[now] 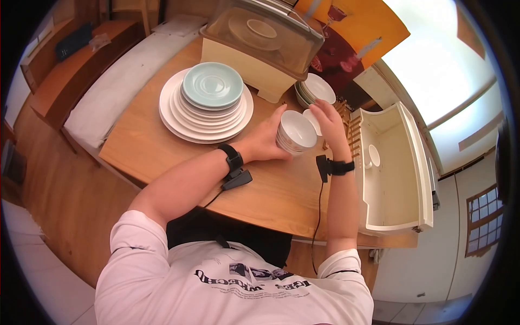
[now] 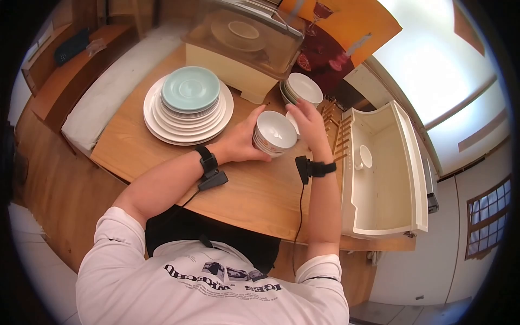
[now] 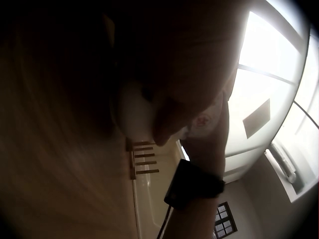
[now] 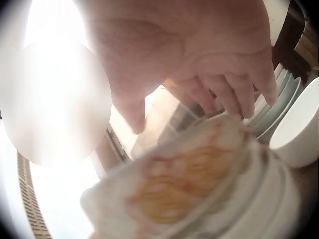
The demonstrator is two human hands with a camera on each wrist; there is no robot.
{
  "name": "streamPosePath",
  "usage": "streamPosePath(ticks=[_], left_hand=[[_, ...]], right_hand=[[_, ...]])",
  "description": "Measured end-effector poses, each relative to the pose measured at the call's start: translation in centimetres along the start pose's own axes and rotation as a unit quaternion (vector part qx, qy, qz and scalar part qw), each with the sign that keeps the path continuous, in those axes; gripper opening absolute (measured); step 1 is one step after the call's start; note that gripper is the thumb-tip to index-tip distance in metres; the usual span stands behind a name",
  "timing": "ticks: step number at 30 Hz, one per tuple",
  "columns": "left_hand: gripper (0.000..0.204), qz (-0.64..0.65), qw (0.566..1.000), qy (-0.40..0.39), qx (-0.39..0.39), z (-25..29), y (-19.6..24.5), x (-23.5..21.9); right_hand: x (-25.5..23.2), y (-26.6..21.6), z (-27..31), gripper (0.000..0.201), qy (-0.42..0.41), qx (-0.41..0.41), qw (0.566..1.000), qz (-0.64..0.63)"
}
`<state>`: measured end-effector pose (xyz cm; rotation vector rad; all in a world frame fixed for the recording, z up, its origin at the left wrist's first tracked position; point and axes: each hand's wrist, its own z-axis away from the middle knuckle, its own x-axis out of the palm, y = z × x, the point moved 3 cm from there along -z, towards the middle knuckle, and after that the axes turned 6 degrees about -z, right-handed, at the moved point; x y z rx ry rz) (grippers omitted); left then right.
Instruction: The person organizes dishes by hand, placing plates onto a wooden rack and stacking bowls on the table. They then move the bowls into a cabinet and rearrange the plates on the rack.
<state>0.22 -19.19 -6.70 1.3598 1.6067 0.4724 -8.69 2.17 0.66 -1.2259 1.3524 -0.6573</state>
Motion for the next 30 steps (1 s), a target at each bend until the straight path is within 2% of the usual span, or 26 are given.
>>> streamPosePath(ticks=[3, 6, 7, 10, 16, 19, 22, 23, 26, 27, 30], left_hand=[[0.137, -0.016, 0.999, 0.030, -0.005, 0.2, 0.2, 0.0], [0.135, -0.032, 0.998, 0.053, -0.012, 0.0, 0.1, -0.3], [0.134, -0.034, 0.998, 0.060, -0.014, 0.0, -0.1, -0.3], [0.133, -0.061, 0.995, 0.077, -0.023, 0.0, -0.5, -0.2], [0.133, -0.071, 0.994, 0.079, -0.017, -0.1, -0.7, -0.2], [0.131, -0.063, 0.995, 0.072, -0.011, -0.1, -0.6, -0.3], [0.129, -0.039, 0.998, 0.055, -0.007, -0.1, -0.5, -0.5], [0.129, -0.036, 0.998, 0.051, -0.010, -0.2, -0.5, -0.5], [0.128, -0.032, 0.999, 0.035, -0.014, -0.2, -0.2, -0.5], [0.128, -0.034, 0.999, 0.026, -0.014, -0.1, -0.1, -0.6], [0.127, -0.020, 0.999, 0.003, -0.025, 0.0, -0.2, -0.4]], right_hand=[[-1.7, 3.4, -1.5, 0.082, 0.068, -0.008, 0.962, 0.263], [-1.5, 5.3, -1.6, 0.084, 0.071, -0.041, 0.949, 0.304], [-1.3, 5.9, -1.9, 0.094, 0.075, -0.039, 0.946, 0.313], [-0.6, 5.0, -1.0, 0.102, 0.063, -0.002, 0.941, 0.332], [-1.1, 3.8, 0.5, 0.104, 0.117, 0.036, 0.952, 0.281], [-2.5, 1.3, 0.9, 0.105, 0.157, 0.000, 0.964, 0.213], [-1.9, -3.2, 2.2, 0.102, 0.194, -0.094, 0.963, 0.163], [-1.3, -4.3, 2.7, 0.100, 0.177, -0.114, 0.965, 0.157], [0.9, -5.4, 3.8, 0.100, 0.054, -0.153, 0.971, 0.174], [2.2, -7.4, 4.8, 0.100, 0.000, -0.122, 0.973, 0.194], [4.0, -6.9, 5.1, 0.099, -0.024, -0.134, 0.965, 0.222]])
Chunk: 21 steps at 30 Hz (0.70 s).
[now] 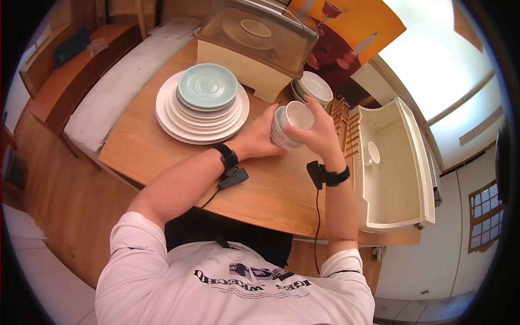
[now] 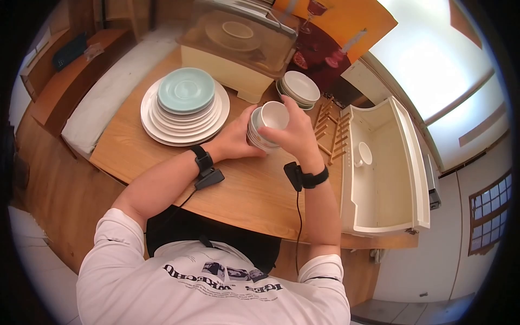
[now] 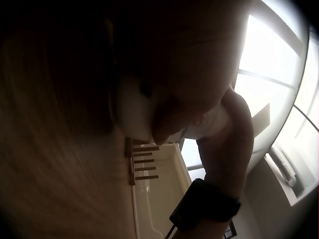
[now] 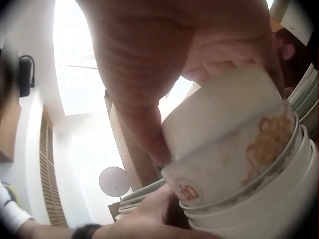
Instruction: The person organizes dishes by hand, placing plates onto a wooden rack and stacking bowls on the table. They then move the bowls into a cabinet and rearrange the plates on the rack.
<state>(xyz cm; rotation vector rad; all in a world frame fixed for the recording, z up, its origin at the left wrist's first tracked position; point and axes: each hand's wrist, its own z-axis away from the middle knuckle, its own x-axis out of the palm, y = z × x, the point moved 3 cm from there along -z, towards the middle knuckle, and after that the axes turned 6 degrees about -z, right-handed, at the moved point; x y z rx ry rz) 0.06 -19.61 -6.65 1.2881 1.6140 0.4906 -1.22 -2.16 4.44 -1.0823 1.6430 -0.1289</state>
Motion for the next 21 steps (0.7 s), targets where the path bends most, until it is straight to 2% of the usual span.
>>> streamPosePath(ticks=[7, 13, 16, 21], left_hand=[[0.125, 0.002, 1.000, 0.002, 0.004, -0.1, -0.4, 0.3], [0.119, 0.033, 0.999, -0.009, 0.011, 0.0, 0.4, -0.2], [0.117, 0.044, 0.999, -0.005, 0.017, -0.1, 0.6, -0.2], [0.116, 0.055, 0.998, -0.004, 0.032, -0.1, 0.4, -0.1]], right_hand=[[1.2, 0.2, 0.3, 0.106, -0.021, 0.024, 0.999, 0.001], [3.2, 1.0, 0.7, 0.102, -0.011, -0.039, 0.998, 0.042], [3.8, 0.7, 1.2, 0.101, 0.024, -0.043, 0.995, 0.087], [3.8, 0.6, 1.3, 0.108, 0.018, -0.067, 0.989, 0.130]])
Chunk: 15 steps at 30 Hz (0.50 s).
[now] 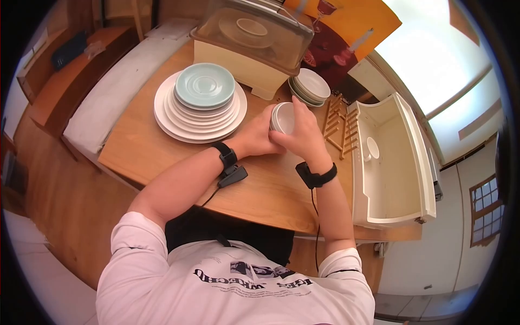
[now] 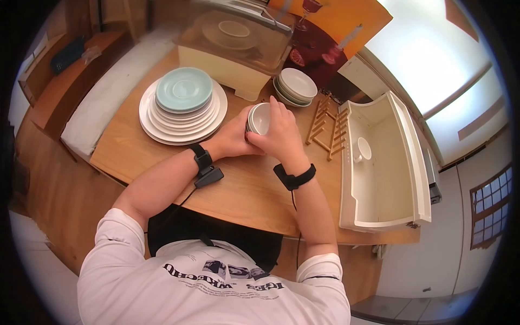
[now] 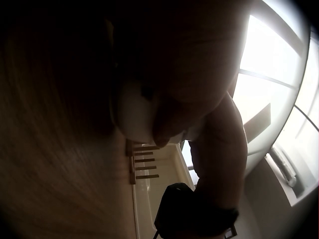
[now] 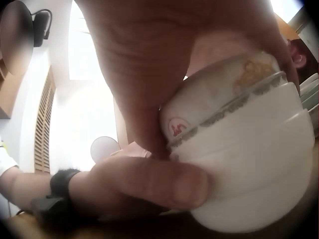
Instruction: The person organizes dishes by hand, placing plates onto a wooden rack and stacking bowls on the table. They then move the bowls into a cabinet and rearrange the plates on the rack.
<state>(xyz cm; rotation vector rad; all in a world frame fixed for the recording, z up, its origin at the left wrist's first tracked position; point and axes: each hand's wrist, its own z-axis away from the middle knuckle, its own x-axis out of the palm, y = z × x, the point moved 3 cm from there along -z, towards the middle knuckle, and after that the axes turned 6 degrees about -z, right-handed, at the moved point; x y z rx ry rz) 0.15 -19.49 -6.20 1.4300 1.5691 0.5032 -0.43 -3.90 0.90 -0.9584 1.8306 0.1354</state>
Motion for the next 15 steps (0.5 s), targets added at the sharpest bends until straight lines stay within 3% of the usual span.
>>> streamPosePath(ticks=[7, 13, 15], left_hand=[[0.116, -0.029, 0.999, -0.006, -0.017, 0.1, -0.4, 0.1], [0.117, -0.004, 1.000, -0.001, 0.007, 0.1, 0.2, -0.1], [0.118, -0.014, 1.000, -0.009, 0.003, 0.1, 0.1, -0.1]], right_hand=[[-1.9, 0.3, -1.8, 0.114, -0.156, 0.145, 0.959, -0.186], [0.0, 0.5, 0.0, 0.116, -0.051, 0.037, 0.998, 0.007], [-0.4, 1.3, 0.7, 0.105, -0.034, 0.044, 0.991, -0.122]])
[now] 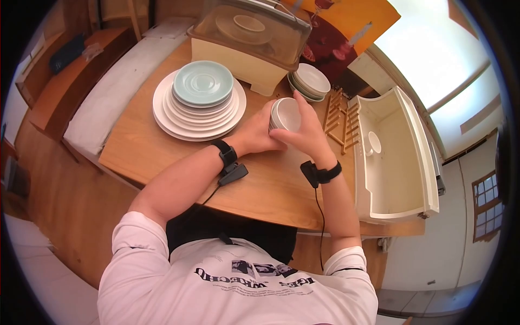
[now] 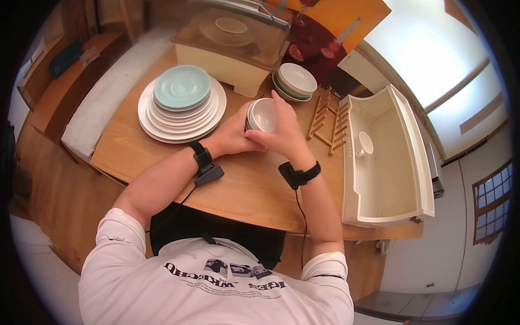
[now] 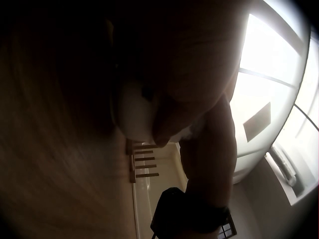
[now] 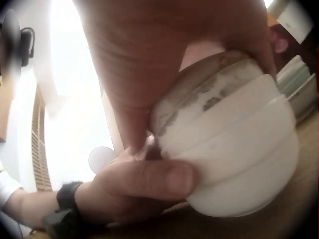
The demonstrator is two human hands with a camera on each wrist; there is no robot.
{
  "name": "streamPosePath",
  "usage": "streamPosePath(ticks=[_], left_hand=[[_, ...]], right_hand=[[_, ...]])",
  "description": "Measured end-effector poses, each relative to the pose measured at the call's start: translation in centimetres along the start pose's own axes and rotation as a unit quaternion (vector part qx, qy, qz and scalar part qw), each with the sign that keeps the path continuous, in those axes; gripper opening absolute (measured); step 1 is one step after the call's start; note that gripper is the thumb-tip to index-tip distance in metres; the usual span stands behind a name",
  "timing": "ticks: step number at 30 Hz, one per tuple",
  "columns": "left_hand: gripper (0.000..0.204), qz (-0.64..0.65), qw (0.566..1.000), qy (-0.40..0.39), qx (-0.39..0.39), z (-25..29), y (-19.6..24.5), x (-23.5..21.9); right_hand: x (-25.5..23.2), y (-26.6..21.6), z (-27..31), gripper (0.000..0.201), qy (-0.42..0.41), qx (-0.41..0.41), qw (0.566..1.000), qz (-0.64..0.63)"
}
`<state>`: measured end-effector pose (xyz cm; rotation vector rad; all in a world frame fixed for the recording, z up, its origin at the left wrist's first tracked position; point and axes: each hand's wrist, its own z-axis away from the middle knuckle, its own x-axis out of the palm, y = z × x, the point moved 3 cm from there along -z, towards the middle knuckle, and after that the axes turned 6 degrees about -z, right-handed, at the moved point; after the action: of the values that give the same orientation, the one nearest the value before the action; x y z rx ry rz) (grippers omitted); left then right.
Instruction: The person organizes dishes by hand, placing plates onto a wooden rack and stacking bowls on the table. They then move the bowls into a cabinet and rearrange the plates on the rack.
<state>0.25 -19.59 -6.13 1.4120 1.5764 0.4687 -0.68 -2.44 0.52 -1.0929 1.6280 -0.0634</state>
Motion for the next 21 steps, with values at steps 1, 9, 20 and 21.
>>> streamPosePath(ticks=[1, 9, 20, 21], left_hand=[[0.118, -0.005, 1.000, -0.004, -0.002, 0.0, 0.0, 0.0], [0.123, 0.017, 1.000, 0.002, 0.008, -0.2, -0.4, 0.4], [0.121, 0.048, 0.997, 0.010, -0.051, -0.2, -1.7, 0.6], [0.112, 0.062, 0.997, 0.007, -0.042, -0.3, -1.2, 0.7]], right_hand=[[-0.5, 0.5, 0.3, 0.100, 0.007, 0.000, 0.998, -0.066], [2.0, 8.1, 4.3, 0.063, 0.031, 0.154, 0.845, -0.511], [0.3, 11.0, 5.5, 0.054, 0.093, 0.199, 0.759, -0.612], [-0.2, 10.2, 5.7, 0.053, 0.121, 0.208, 0.754, -0.611]])
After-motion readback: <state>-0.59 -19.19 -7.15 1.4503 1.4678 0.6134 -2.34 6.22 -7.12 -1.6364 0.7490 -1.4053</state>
